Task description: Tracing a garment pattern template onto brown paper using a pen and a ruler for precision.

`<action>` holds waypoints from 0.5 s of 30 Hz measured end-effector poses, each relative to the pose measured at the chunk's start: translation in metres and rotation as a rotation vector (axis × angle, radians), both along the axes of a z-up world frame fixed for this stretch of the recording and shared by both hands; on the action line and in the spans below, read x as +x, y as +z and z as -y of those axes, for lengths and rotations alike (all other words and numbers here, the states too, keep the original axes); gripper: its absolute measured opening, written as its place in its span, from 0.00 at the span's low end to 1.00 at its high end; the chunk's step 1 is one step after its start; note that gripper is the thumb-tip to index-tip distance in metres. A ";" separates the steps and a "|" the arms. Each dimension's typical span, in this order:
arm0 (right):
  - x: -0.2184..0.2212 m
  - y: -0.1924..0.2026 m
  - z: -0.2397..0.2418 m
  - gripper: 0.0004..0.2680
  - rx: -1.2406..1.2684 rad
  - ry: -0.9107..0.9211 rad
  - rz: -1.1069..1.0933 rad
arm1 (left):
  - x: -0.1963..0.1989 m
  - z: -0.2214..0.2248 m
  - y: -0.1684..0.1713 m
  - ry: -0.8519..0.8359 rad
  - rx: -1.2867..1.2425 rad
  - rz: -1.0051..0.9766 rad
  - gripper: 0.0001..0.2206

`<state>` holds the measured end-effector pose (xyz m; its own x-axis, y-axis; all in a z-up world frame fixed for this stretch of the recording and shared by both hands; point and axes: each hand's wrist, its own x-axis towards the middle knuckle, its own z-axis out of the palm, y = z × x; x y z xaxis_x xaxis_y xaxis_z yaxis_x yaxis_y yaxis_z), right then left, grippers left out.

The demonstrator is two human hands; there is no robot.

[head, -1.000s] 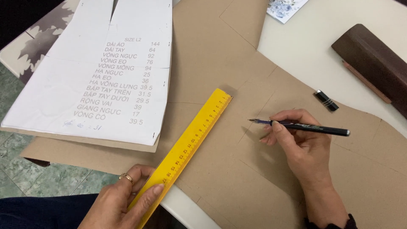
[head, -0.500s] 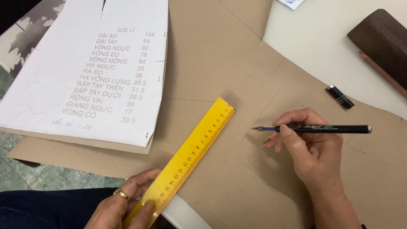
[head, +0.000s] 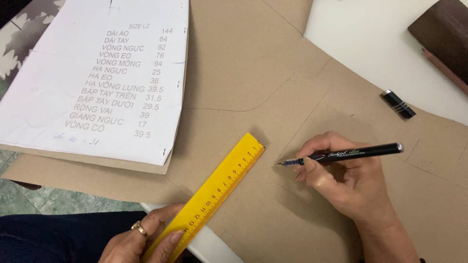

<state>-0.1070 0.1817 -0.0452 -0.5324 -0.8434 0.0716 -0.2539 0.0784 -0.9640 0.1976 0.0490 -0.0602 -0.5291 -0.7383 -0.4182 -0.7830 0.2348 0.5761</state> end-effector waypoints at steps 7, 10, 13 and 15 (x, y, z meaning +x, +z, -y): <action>-0.002 0.001 0.002 0.05 0.024 0.053 -0.032 | 0.008 -0.001 -0.006 0.010 0.012 -0.023 0.21; -0.002 -0.001 0.002 0.05 0.028 0.045 -0.009 | 0.013 0.000 -0.009 0.042 0.053 0.053 0.22; -0.001 0.002 0.004 0.04 0.006 0.065 -0.042 | 0.007 -0.008 0.002 0.145 0.056 -0.010 0.20; 0.000 0.003 0.004 0.04 0.018 0.055 -0.036 | 0.012 -0.008 -0.005 0.108 0.020 0.007 0.20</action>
<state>-0.1074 0.1773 -0.0424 -0.4829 -0.8725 0.0742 -0.2926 0.0810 -0.9528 0.2092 0.0566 -0.0651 -0.4439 -0.7823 -0.4370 -0.8070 0.1370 0.5745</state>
